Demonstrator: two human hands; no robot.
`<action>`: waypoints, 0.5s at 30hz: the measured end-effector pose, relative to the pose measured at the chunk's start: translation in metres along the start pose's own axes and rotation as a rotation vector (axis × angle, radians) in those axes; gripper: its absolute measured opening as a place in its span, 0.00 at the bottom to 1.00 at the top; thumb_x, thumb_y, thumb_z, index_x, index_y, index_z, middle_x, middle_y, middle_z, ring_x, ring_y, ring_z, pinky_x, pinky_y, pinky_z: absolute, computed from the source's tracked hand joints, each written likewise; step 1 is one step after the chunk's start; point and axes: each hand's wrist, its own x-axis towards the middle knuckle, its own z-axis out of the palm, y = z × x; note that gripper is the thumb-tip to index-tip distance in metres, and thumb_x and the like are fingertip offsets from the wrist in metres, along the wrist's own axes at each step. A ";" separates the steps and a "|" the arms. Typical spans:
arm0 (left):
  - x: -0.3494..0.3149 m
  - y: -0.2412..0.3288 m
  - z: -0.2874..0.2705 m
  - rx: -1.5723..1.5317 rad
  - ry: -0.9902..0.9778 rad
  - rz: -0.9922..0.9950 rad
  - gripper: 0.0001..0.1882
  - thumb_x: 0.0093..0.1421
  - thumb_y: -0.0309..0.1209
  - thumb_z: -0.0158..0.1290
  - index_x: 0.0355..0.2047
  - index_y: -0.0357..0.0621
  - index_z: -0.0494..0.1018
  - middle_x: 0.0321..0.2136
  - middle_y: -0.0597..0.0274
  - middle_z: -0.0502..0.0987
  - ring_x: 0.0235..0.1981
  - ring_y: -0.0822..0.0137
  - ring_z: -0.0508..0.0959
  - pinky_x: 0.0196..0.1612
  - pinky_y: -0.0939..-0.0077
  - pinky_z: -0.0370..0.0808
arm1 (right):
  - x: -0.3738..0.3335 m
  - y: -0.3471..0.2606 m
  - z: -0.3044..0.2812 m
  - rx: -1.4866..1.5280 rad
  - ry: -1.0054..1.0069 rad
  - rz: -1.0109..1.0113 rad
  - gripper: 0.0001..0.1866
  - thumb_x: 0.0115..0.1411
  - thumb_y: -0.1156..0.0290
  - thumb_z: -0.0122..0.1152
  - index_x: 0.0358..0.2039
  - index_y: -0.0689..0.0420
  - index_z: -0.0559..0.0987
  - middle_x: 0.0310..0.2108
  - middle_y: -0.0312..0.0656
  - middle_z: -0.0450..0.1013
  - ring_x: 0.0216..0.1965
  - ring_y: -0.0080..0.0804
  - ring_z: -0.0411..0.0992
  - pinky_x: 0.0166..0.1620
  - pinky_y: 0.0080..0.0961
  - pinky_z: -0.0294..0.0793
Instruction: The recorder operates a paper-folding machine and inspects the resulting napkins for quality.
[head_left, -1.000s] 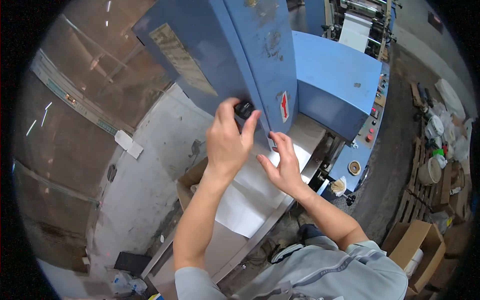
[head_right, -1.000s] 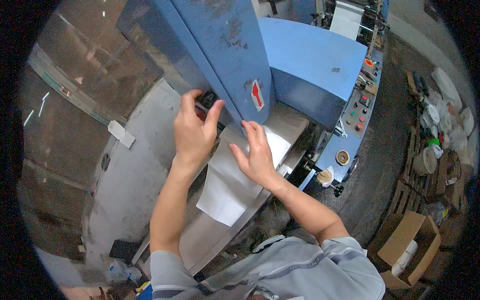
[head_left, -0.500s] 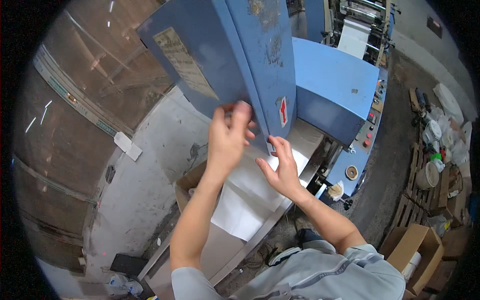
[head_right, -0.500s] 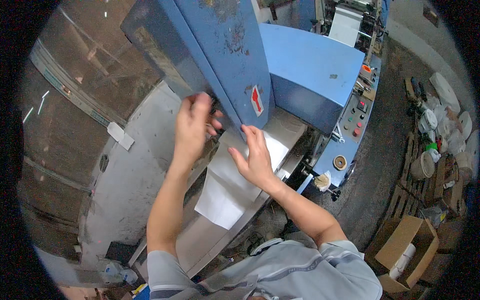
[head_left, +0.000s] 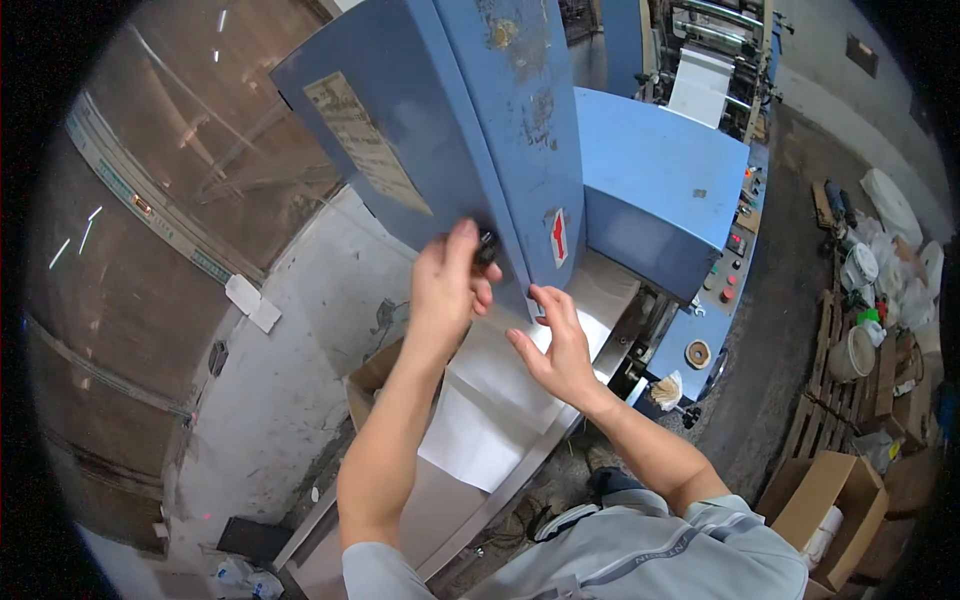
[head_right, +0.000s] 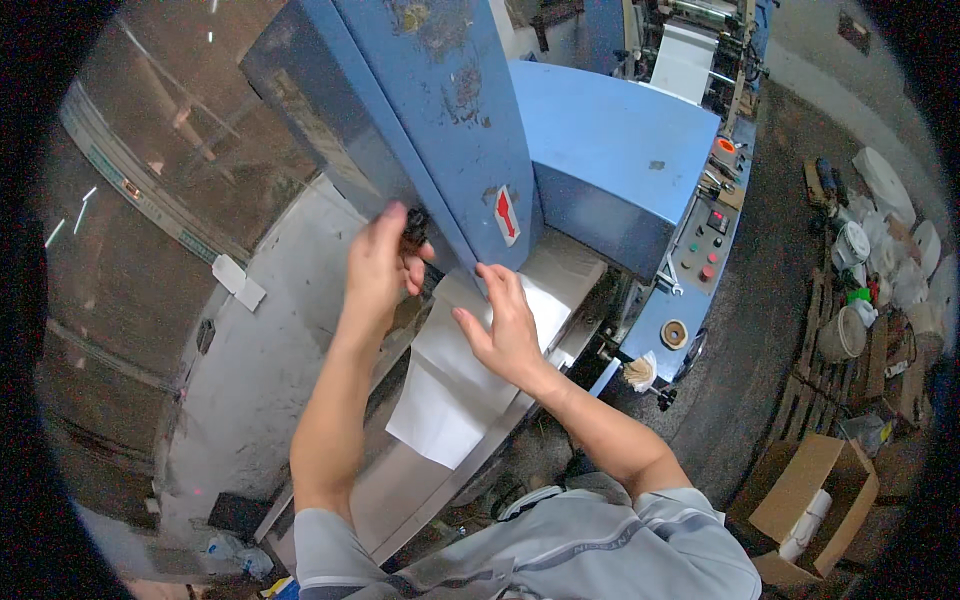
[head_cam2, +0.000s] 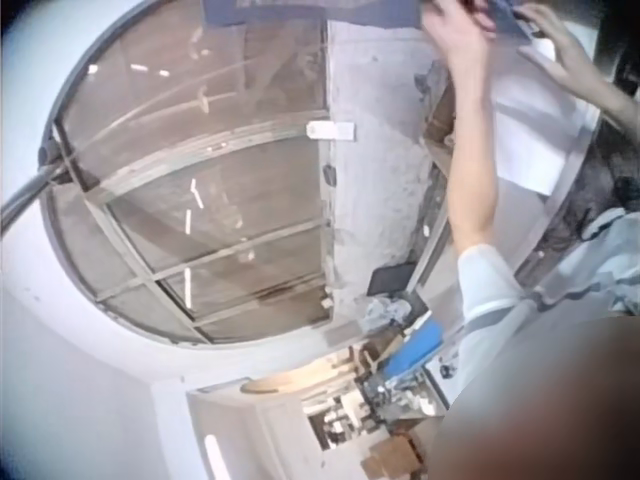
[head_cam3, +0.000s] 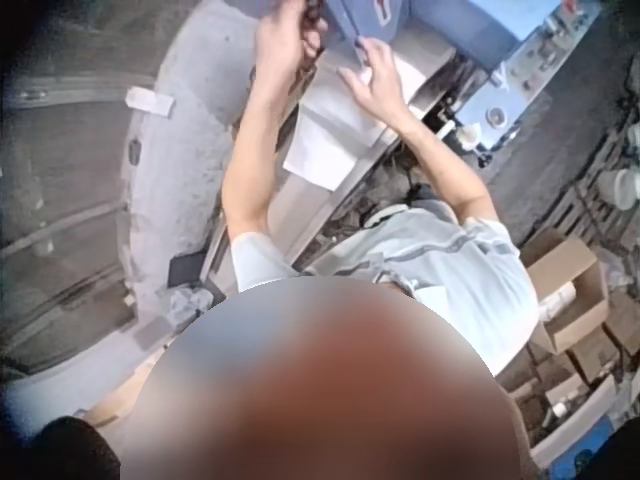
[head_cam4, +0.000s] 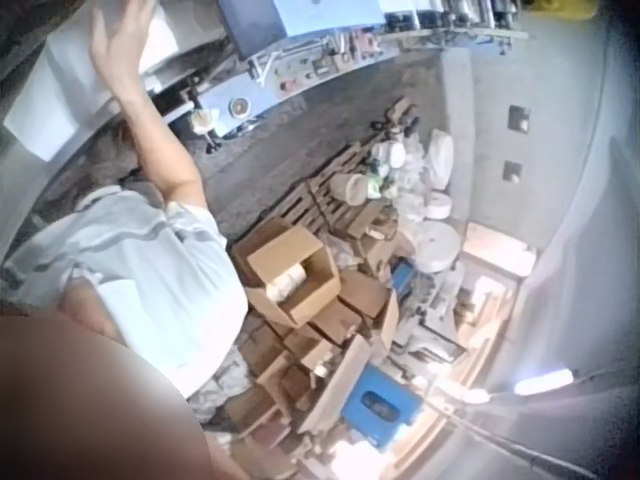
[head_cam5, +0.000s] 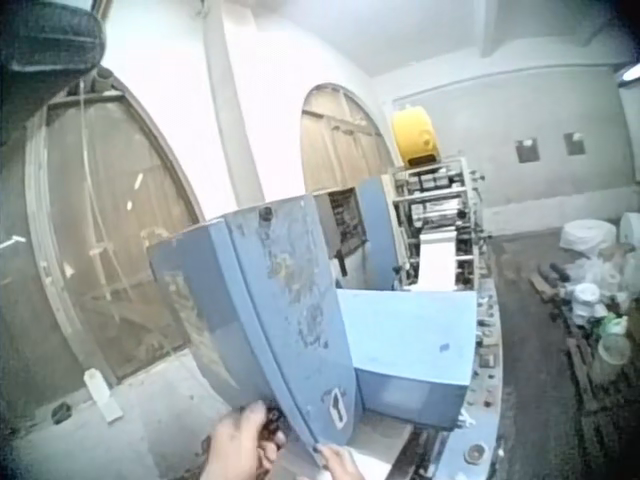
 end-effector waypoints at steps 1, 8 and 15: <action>0.006 0.004 -0.007 -0.221 -0.131 -0.153 0.21 0.63 0.44 0.53 0.37 0.32 0.71 0.23 0.58 0.77 0.16 0.73 0.74 0.20 0.82 0.69 | -0.001 0.001 0.000 -0.002 0.003 -0.001 0.32 0.53 0.69 0.65 0.55 0.67 0.65 0.50 0.55 0.64 0.46 0.48 0.68 0.45 0.34 0.71; -0.005 -0.006 0.008 0.187 0.093 0.142 0.22 0.62 0.46 0.55 0.35 0.34 0.71 0.19 0.59 0.76 0.15 0.71 0.73 0.19 0.76 0.70 | -0.003 -0.001 0.001 0.014 -0.011 0.014 0.32 0.53 0.69 0.65 0.55 0.67 0.65 0.49 0.56 0.64 0.47 0.51 0.68 0.48 0.35 0.70; -0.003 -0.017 0.004 0.592 0.217 0.605 0.25 0.59 0.48 0.57 0.38 0.34 0.71 0.18 0.56 0.75 0.22 0.63 0.77 0.27 0.67 0.73 | -0.001 0.002 0.002 -0.002 -0.019 0.001 0.33 0.53 0.69 0.66 0.56 0.69 0.65 0.49 0.56 0.64 0.48 0.51 0.68 0.49 0.35 0.69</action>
